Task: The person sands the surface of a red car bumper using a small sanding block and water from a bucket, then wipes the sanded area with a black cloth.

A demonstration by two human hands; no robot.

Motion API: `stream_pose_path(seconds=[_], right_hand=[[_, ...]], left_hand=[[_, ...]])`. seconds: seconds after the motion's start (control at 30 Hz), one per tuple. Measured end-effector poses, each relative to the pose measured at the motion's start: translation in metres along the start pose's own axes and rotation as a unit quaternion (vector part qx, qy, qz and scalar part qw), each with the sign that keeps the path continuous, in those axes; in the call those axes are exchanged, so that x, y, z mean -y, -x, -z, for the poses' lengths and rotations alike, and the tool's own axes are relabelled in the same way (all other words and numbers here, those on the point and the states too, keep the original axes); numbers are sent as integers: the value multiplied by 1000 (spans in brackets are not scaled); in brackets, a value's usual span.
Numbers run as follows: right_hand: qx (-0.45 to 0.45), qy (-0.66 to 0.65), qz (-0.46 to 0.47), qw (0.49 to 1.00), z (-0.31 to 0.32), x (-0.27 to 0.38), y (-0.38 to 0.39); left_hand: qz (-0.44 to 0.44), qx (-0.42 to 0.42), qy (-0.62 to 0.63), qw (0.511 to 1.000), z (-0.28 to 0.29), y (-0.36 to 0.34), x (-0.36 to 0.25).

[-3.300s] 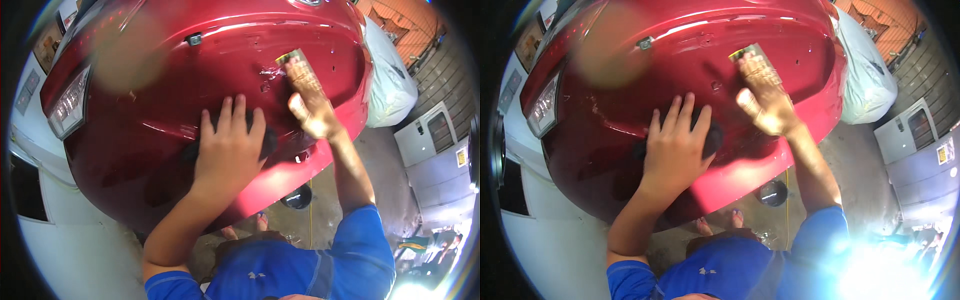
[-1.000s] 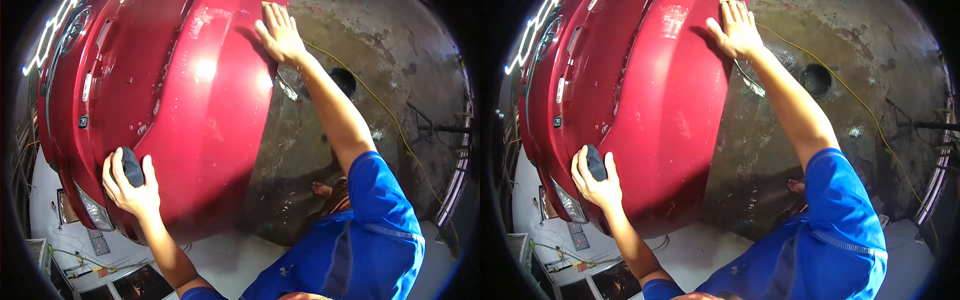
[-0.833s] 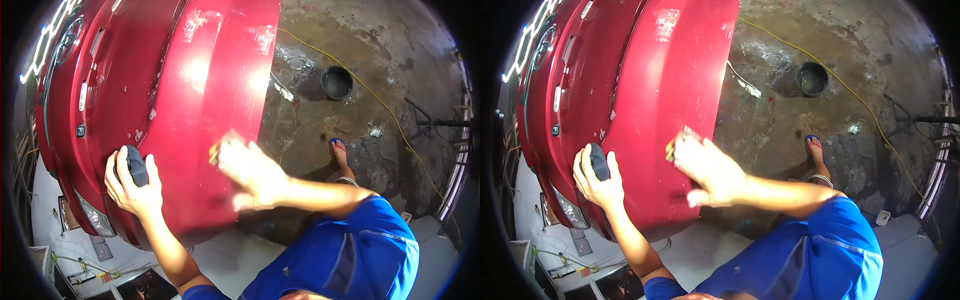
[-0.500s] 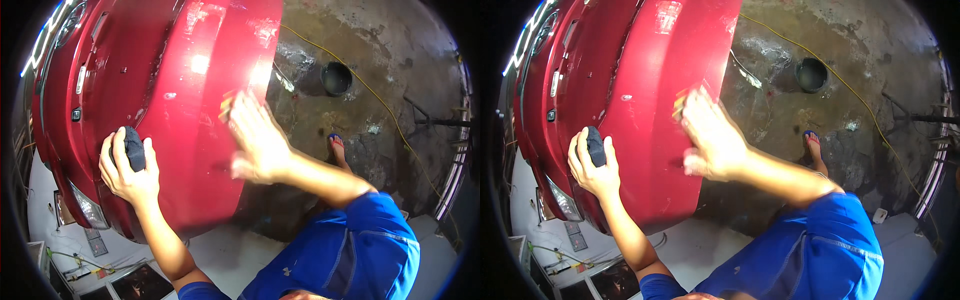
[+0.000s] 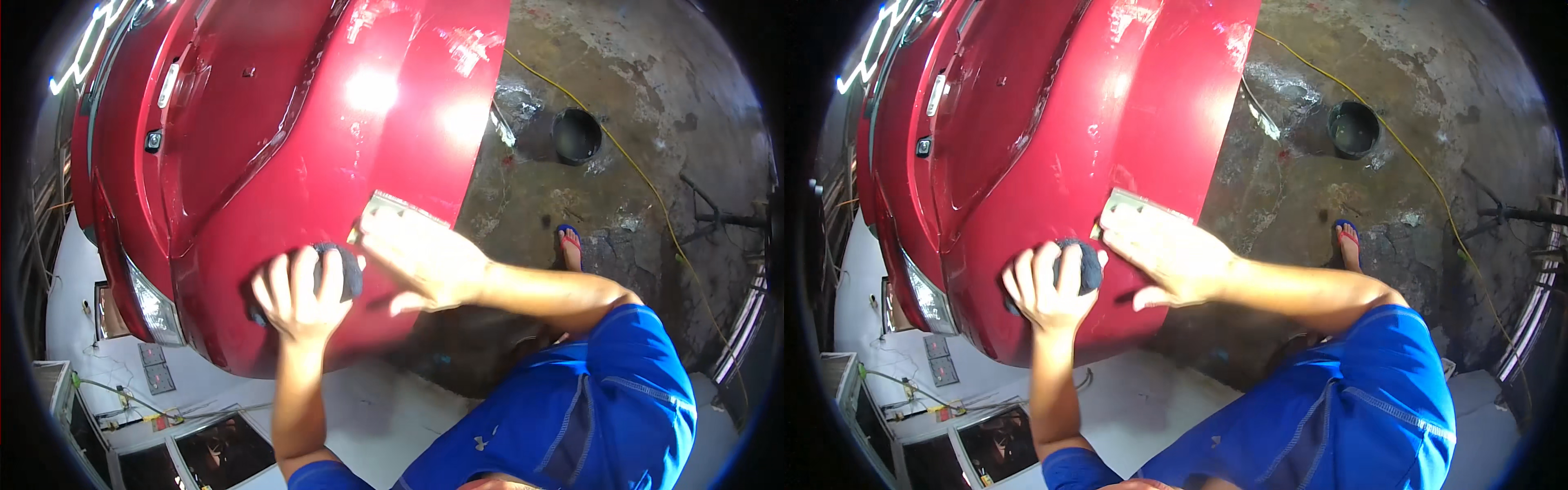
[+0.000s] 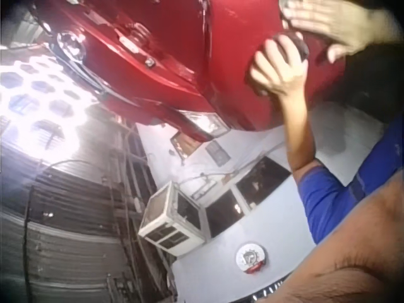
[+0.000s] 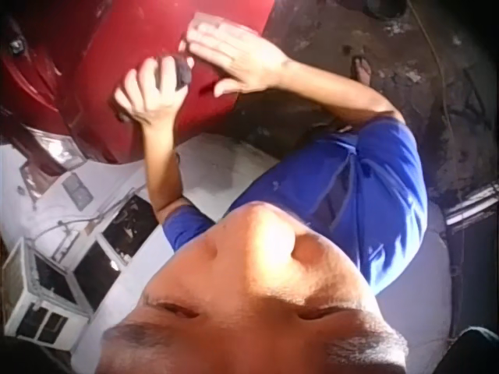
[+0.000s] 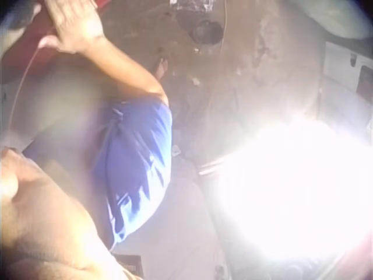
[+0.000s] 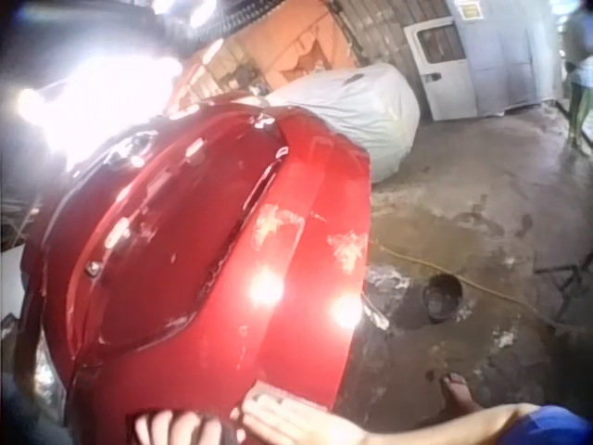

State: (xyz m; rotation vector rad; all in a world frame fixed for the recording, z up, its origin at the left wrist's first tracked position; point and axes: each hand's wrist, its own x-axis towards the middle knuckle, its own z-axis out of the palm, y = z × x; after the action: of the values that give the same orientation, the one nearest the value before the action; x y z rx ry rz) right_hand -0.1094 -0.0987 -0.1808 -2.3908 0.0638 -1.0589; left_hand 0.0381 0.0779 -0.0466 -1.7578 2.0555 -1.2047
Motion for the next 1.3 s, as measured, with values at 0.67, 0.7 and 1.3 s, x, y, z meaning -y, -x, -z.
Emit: stream_pose_path(seconds=[0.67,0.7,1.3], right_hand=[[-117,145,-90,978,41,-56,-97],[-90,110,-24,990,24,-20,-79],[-5,57,37,998,95,-186,-51]], left_hand=[[207,-41,-23,977,47,58,29],[237,-7,-42,971,53,69,12],[2,241,127,962,-39,-117,-91]])
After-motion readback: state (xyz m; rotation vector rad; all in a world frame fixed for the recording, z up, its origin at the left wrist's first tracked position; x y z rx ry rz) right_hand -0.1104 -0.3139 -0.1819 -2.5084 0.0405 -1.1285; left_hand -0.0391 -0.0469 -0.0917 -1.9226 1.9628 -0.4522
